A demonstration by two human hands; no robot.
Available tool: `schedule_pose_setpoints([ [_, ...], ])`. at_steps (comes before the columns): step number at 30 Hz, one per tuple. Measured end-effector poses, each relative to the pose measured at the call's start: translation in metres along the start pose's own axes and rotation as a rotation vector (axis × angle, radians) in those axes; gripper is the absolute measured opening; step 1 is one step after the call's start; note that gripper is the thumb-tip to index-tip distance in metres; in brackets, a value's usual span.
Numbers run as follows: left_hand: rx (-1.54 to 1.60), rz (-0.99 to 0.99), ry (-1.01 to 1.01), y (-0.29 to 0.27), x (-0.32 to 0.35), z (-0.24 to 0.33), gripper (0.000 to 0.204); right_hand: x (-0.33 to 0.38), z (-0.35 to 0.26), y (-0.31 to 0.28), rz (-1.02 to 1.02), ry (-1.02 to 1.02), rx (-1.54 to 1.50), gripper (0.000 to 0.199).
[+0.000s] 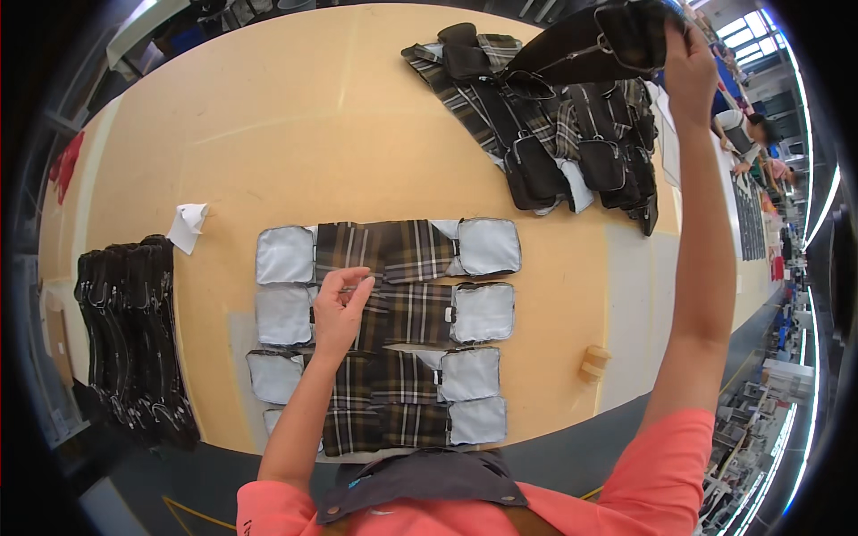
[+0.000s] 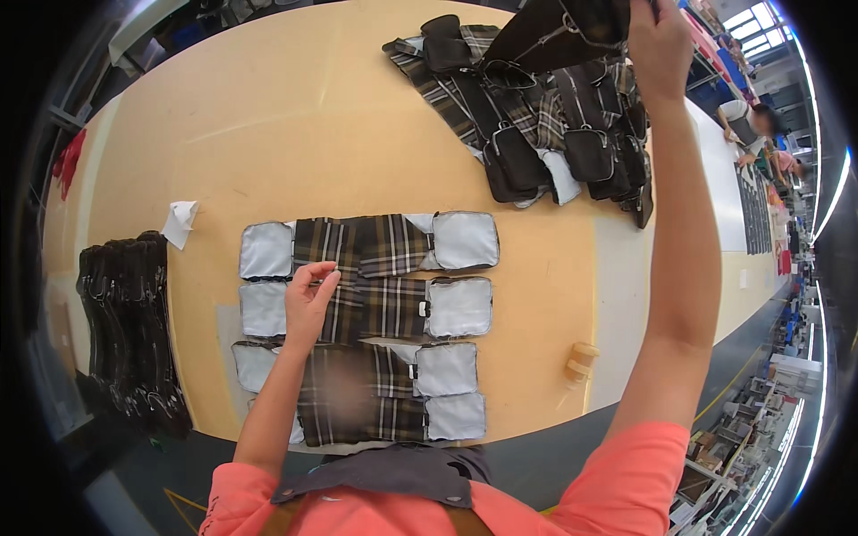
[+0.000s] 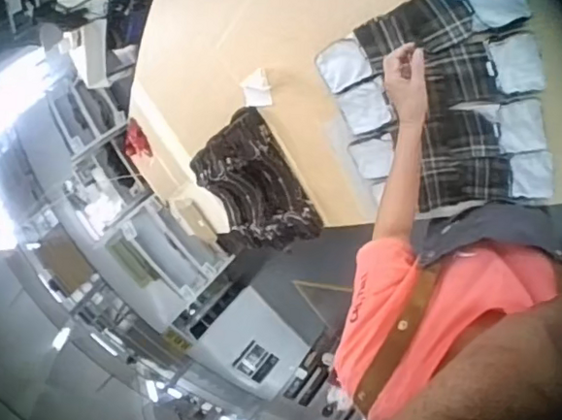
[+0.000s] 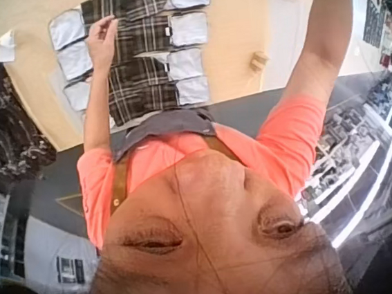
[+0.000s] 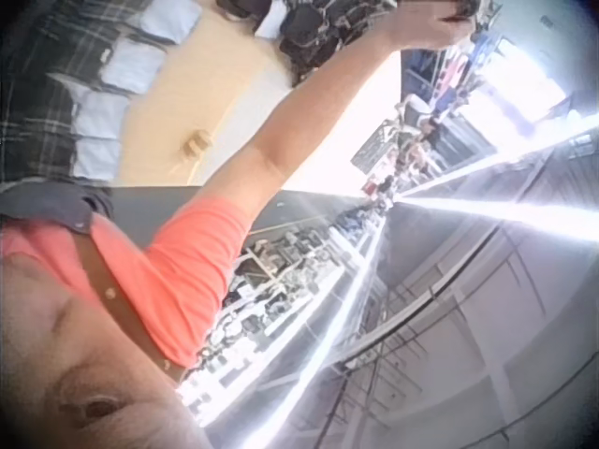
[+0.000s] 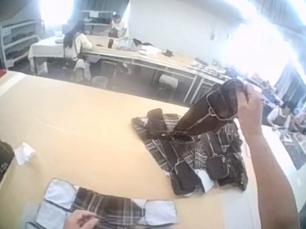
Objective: The person assembles plaid fabric pouches by applying adhesive from a squeeze bottle to the edges of the fabric and pressing them onto white backing pieces. They repeat this process for multiple units, stacking the finished pouches on the table.
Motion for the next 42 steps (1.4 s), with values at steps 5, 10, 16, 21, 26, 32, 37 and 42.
schedule_pose_setpoints([
  [5,0.344,-0.095,-0.165,0.042,-0.002,0.018,0.03,-0.042,-0.099,-0.045,0.077,-0.245,-0.183,0.031],
  [10,0.994,-0.354,-0.573,0.102,0.008,0.053,0.058,-0.001,-0.171,-0.089,-0.015,-0.252,-0.334,0.032],
  [16,1.63,-0.589,-0.463,0.105,0.009,0.12,0.081,0.028,-0.128,-0.202,0.124,-0.297,-0.126,0.035],
  [21,1.499,-0.199,-0.718,0.115,-0.03,0.045,0.038,0.088,-0.094,-0.17,-0.143,-0.097,-0.473,0.024],
  [26,1.391,-0.016,-0.549,0.036,-0.076,0.008,0.037,0.158,-0.018,-0.07,-0.365,0.28,-0.311,0.023],
  [32,1.265,0.15,-0.364,-0.057,-0.147,-0.019,0.036,0.243,0.064,0.061,-0.288,0.459,-0.65,0.022],
  [37,1.023,0.285,-0.391,-0.094,-0.191,-0.116,0.044,0.324,0.091,0.139,-0.435,0.125,-0.171,0.032],
  [42,-0.185,0.661,-0.418,-0.126,-0.155,-0.093,0.066,0.327,0.057,0.159,-0.365,0.151,-0.149,0.031],
])
Point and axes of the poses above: each hand's wrist, its own x-axis away from the middle knuckle, its own y-axis out of the palm, z = x × y, the point moved 9 cm from there along -x, towards the middle knuckle, and after that the axes turned 7 degrees about -x, right-handed, at the moved point
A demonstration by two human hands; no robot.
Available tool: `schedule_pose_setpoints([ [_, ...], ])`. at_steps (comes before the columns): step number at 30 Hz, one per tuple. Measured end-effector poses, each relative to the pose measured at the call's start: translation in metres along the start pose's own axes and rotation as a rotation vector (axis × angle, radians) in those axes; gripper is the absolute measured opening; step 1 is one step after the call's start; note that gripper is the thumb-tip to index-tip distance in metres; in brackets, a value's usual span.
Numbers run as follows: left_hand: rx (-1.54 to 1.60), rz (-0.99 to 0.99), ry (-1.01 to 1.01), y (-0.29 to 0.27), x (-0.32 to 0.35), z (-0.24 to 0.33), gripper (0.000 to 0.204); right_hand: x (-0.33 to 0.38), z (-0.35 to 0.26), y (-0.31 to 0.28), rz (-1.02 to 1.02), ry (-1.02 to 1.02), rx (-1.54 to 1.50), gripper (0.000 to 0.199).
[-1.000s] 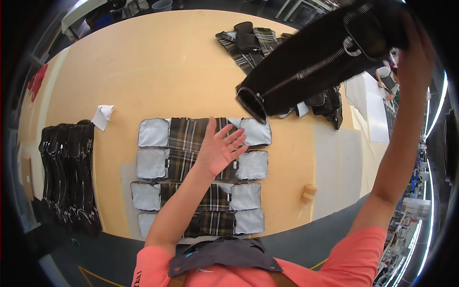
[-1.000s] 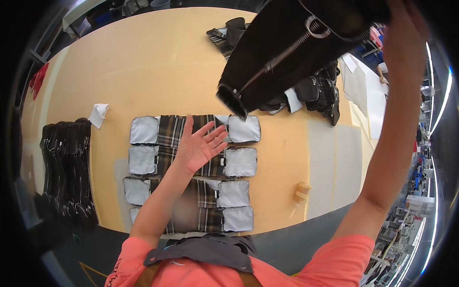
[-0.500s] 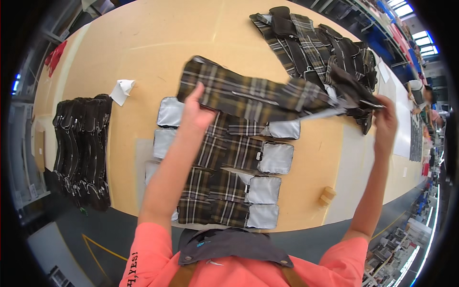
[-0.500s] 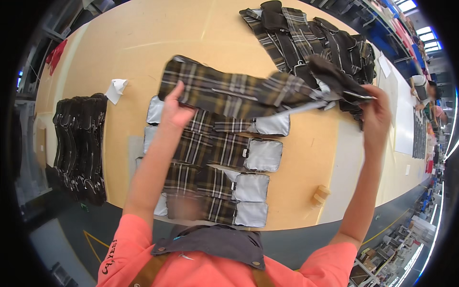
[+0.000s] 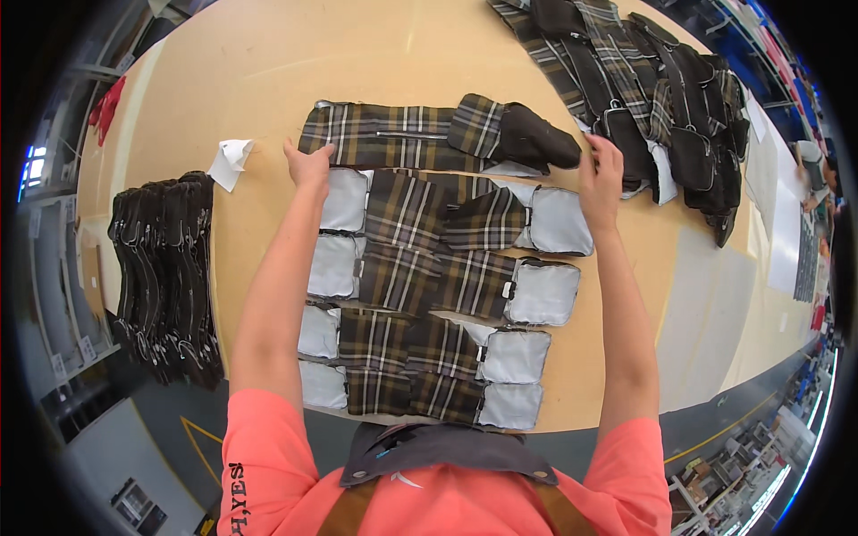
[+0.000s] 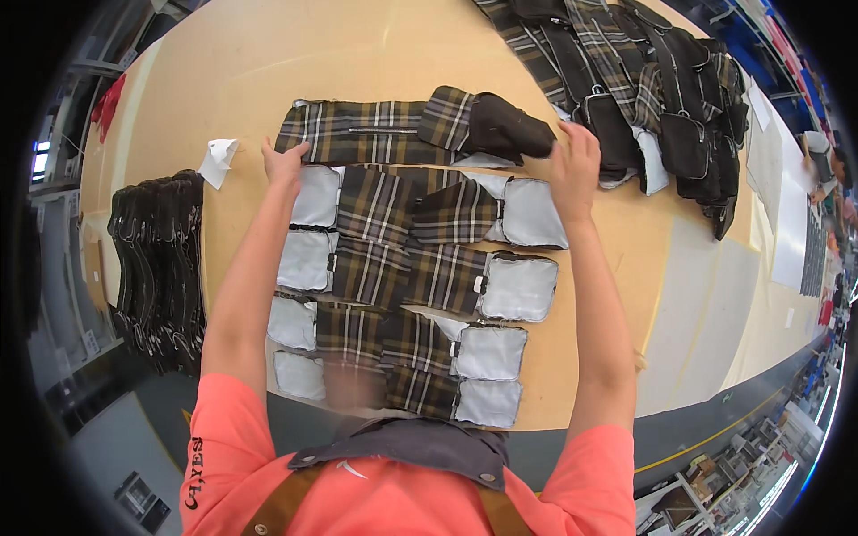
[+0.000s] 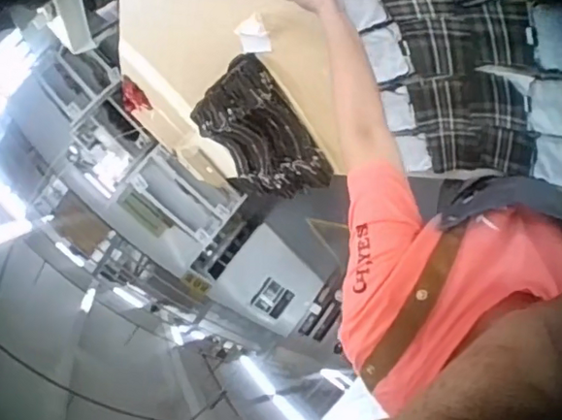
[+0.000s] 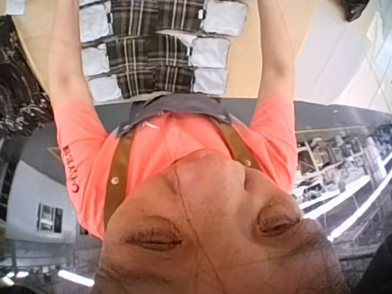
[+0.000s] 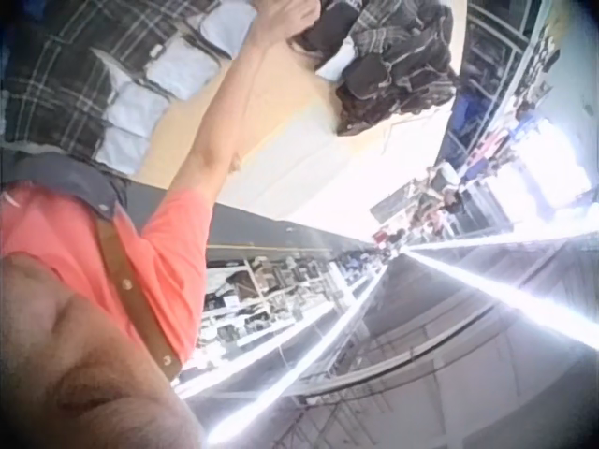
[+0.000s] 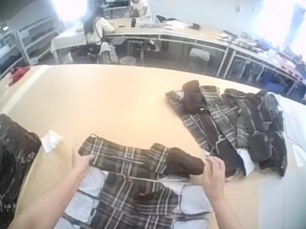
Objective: The person assembles plaid fabric pouches by applying adhesive from a squeeze bottle to the edges of the fabric and pressing them onto white backing pieces. They repeat this process for multiple units, stacking the finished pouches on the table.
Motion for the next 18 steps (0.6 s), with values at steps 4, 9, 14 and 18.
schedule_pose_setpoints([
  [4,-0.513,0.035,0.483,-0.008,-0.035,-0.006,0.045,-0.017,-0.083,0.055,-0.146,-0.207,0.122,0.05],
  [9,-0.62,0.096,0.498,-0.001,-0.02,0.012,0.031,0.001,-0.07,0.106,-0.285,-0.215,0.34,0.063],
  [14,-0.586,-0.028,0.455,0.005,-0.024,0.01,0.023,-0.008,-0.036,0.091,-0.153,-0.001,-0.038,0.043],
  [18,-0.543,-0.048,0.41,0.003,-0.031,0.0,0.019,-0.001,0.044,0.044,0.337,0.554,-1.023,0.03],
])
Point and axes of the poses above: each hand's wrist, its own x-axis away from the middle knuckle, its own y-axis out of the palm, z = x × y, the point moved 9 cm from there along -x, towards the middle knuckle, and after that the axes turned 7 degrees about -x, right-handed, at the moved point
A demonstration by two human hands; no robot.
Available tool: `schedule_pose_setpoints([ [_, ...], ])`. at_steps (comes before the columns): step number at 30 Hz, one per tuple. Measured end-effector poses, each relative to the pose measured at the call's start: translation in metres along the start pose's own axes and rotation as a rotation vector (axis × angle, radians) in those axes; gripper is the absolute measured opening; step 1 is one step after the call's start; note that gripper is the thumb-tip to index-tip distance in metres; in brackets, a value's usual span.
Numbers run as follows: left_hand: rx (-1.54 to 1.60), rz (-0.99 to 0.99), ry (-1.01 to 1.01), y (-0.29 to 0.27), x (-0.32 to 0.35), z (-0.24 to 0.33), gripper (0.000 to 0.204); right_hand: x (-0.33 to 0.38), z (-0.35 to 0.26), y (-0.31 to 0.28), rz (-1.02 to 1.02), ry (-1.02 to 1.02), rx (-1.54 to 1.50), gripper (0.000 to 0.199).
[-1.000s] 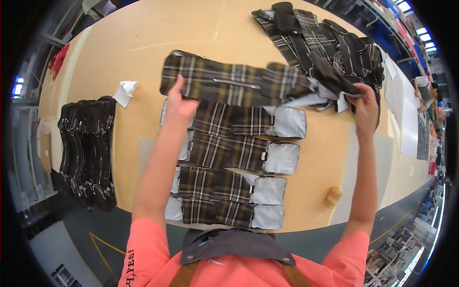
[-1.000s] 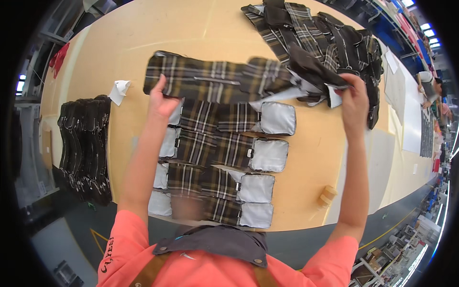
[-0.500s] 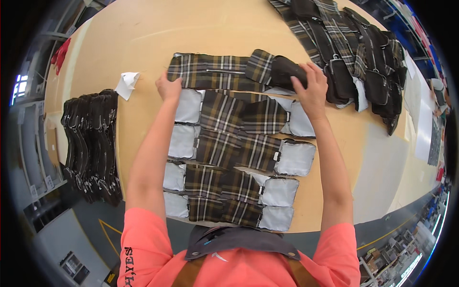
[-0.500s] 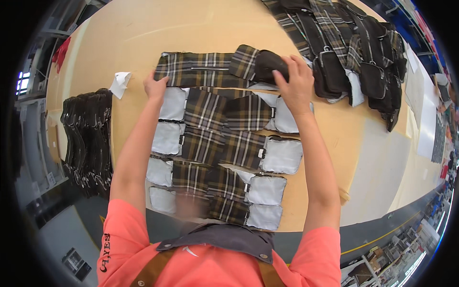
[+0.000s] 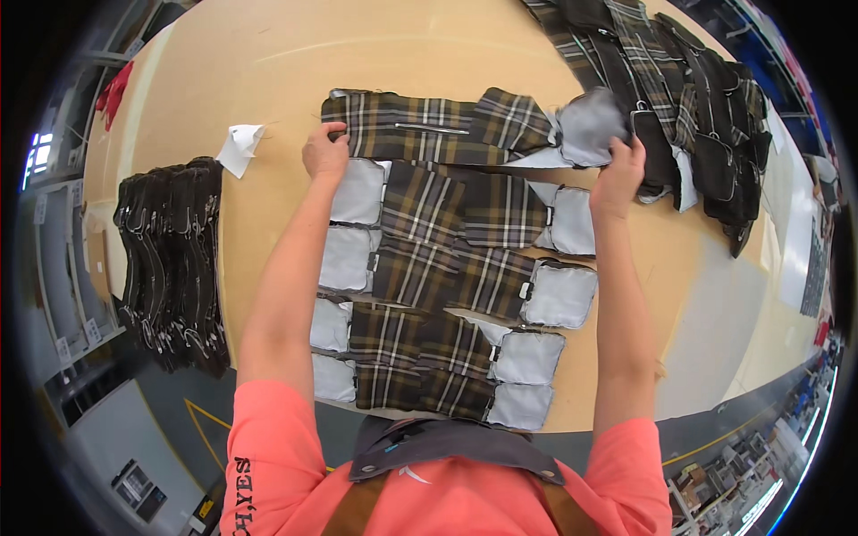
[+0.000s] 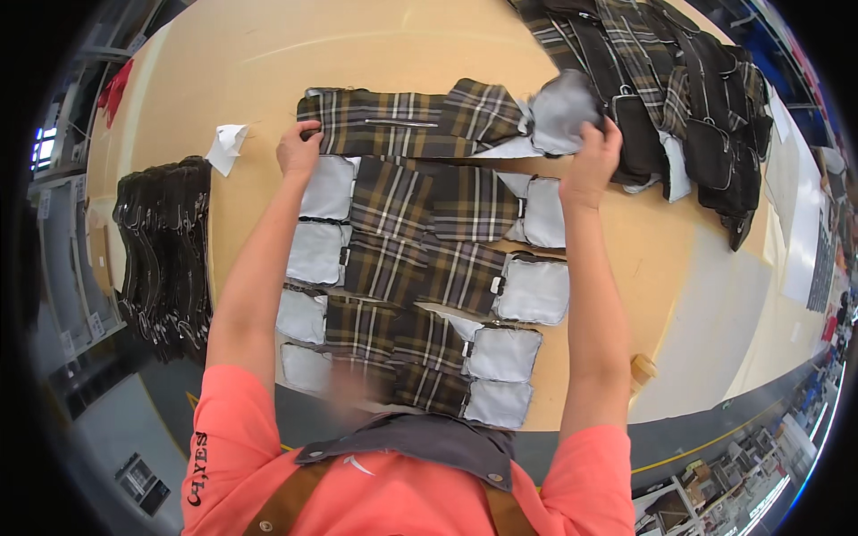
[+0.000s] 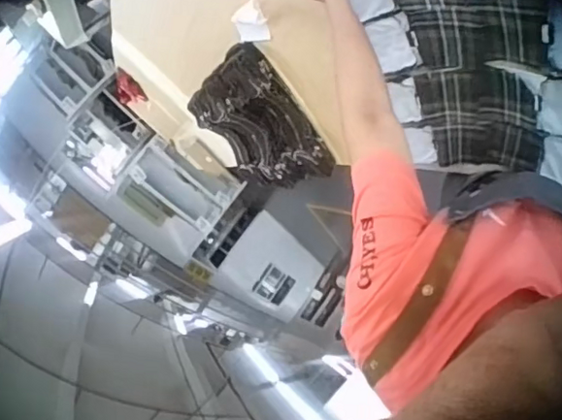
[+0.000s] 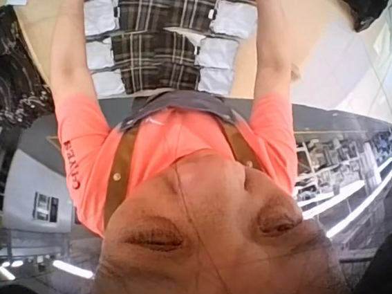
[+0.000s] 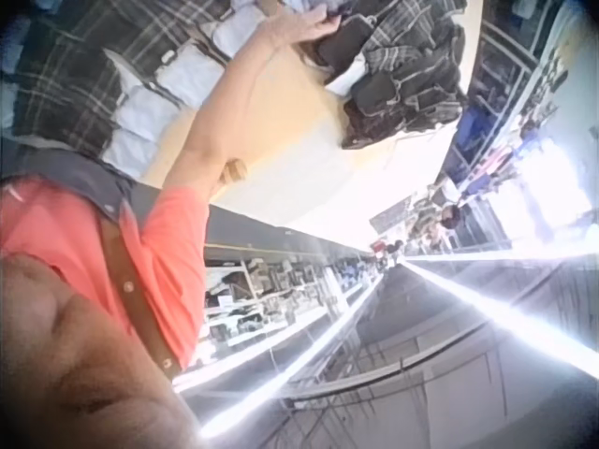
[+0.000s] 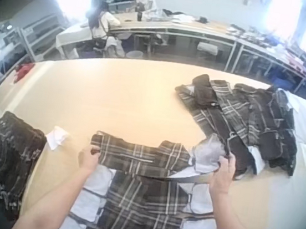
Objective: The person assembles plaid fabric pouches by applying adhesive from a squeeze bottle to the edges of the fabric and pressing them onto white backing pieces. They repeat this process for multiple units, stacking the finished pouches on the table.
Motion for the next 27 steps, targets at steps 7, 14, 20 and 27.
schedule_pose_setpoints([
  [7,0.064,0.025,0.006,-0.004,0.002,0.009,0.018,0.012,0.033,-0.086,0.239,0.341,-0.019,0.053],
  [14,0.421,0.373,0.391,-0.062,0.053,0.098,0.011,0.042,-0.05,0.023,-0.099,-0.263,0.698,0.04],
  [20,0.469,0.194,0.604,-0.002,0.11,0.184,0.025,0.076,0.014,0.128,-0.569,-0.568,1.123,0.03],
  [27,0.413,0.034,0.671,0.048,0.131,0.189,0.045,0.065,0.043,0.114,-0.491,-0.418,0.994,0.016],
])
Point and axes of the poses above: each hand's wrist, its own x-axis away from the middle knuckle, its own y-axis out of the palm, z = x × y, the point moved 9 cm from there along -x, towards the middle knuckle, and after that the axes turned 7 degrees about -x, right-handed, at the moved point
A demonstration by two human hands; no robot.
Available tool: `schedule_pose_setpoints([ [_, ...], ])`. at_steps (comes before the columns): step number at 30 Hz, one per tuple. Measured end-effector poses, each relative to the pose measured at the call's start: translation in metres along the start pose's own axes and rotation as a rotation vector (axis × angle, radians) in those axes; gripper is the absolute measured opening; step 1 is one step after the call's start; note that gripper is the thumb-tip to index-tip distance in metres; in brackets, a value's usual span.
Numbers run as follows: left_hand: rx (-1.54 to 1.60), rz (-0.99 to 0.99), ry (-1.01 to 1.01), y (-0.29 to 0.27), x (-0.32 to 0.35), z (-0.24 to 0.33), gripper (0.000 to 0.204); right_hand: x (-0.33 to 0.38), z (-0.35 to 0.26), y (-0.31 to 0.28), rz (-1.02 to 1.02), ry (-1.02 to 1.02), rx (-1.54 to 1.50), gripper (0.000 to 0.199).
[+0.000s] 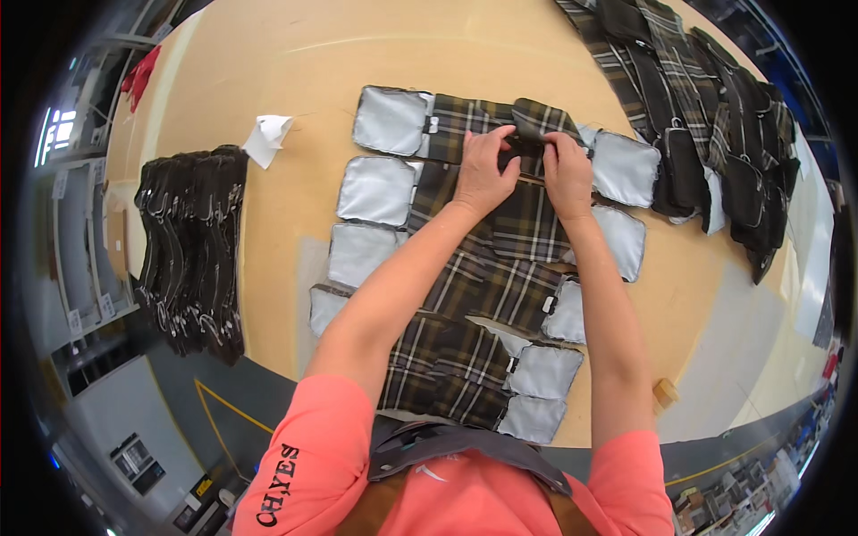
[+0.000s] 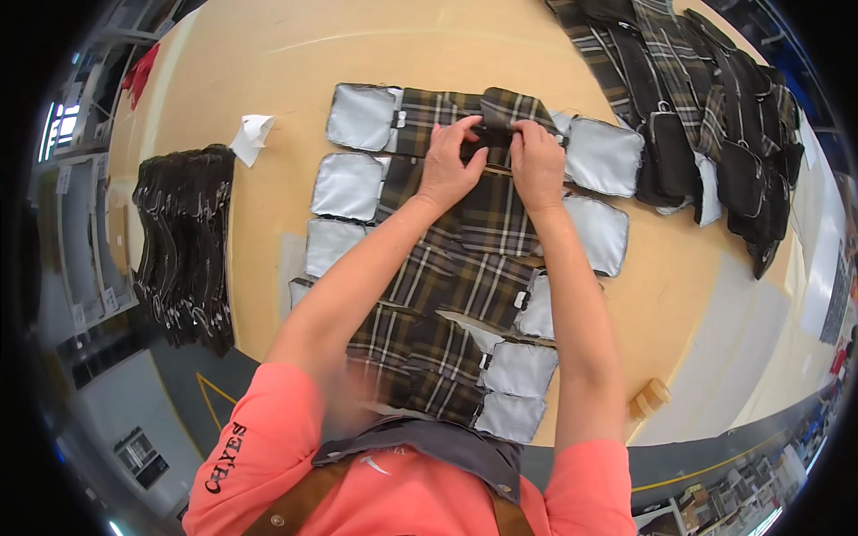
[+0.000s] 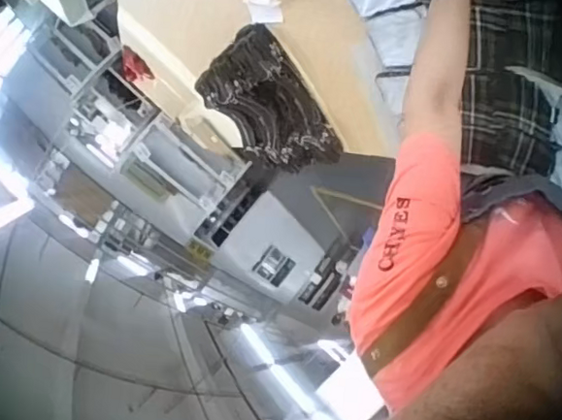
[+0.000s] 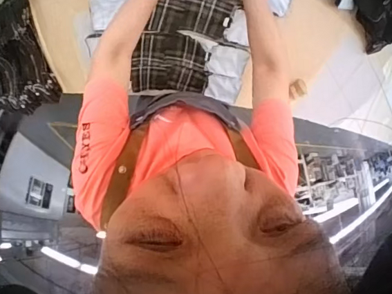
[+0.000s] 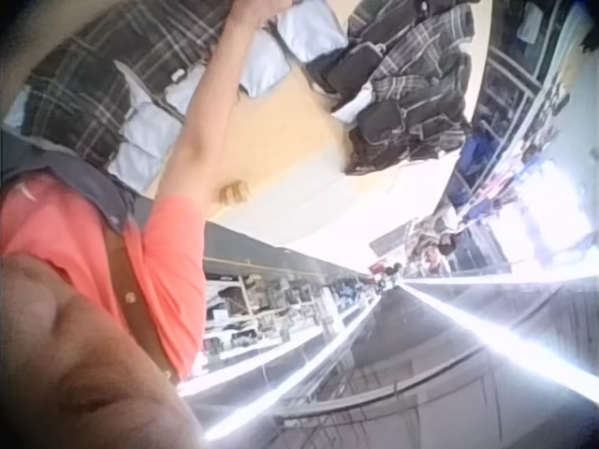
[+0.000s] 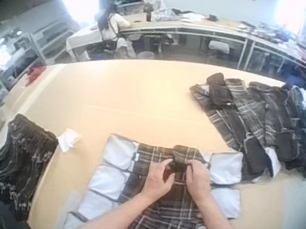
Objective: The person assembles plaid fabric pouches by applying adhesive from a squeeze bottle to the edges of the fabric and pressing them onto white backing pieces. They repeat this process for multiple units, stacking the finished pouches on the table.
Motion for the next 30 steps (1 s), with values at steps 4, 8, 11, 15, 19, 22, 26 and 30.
schedule_pose_setpoints([
  [4,0.22,0.025,-0.032,-0.006,-0.004,-0.001,0.053,-0.001,-0.014,-0.018,0.073,0.068,-0.211,0.014],
  [8,-0.219,-0.197,0.098,0.021,-0.001,0.024,0.046,0.022,-0.015,-0.018,-0.15,0.033,-0.322,0.02],
  [11,-0.259,-0.275,0.072,0.04,0.008,0.011,0.041,0.058,-0.01,-0.09,-0.082,0.007,-0.251,0.028],
  [15,-0.354,-0.212,0.104,0.032,0.01,0.017,0.039,0.172,0.049,-0.25,0.159,0.495,0.046,0.029],
  [19,-0.366,-0.194,0.197,0.034,0.005,0.043,0.046,0.319,0.076,-0.359,0.262,0.788,0.414,0.067],
  [22,-0.383,-0.232,0.226,0.048,0.003,0.05,0.049,0.395,0.103,-0.355,0.342,1.069,0.118,0.079],
  [26,-0.353,-0.283,0.188,0.061,0.004,0.043,0.049,0.418,0.12,-0.34,0.314,1.21,0.006,0.073],
  [30,-0.359,-0.349,0.202,0.065,0.007,0.041,0.046,0.411,0.136,-0.332,0.485,1.214,-0.545,0.058],
])
Point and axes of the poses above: each hand's wrist, its own x-axis away from the middle knuckle, its own y-axis out of the palm, z = x × y, the point moved 9 cm from there along -x, towards the middle knuckle, and after that the axes turned 7 degrees about -x, right-handed, at the moved point
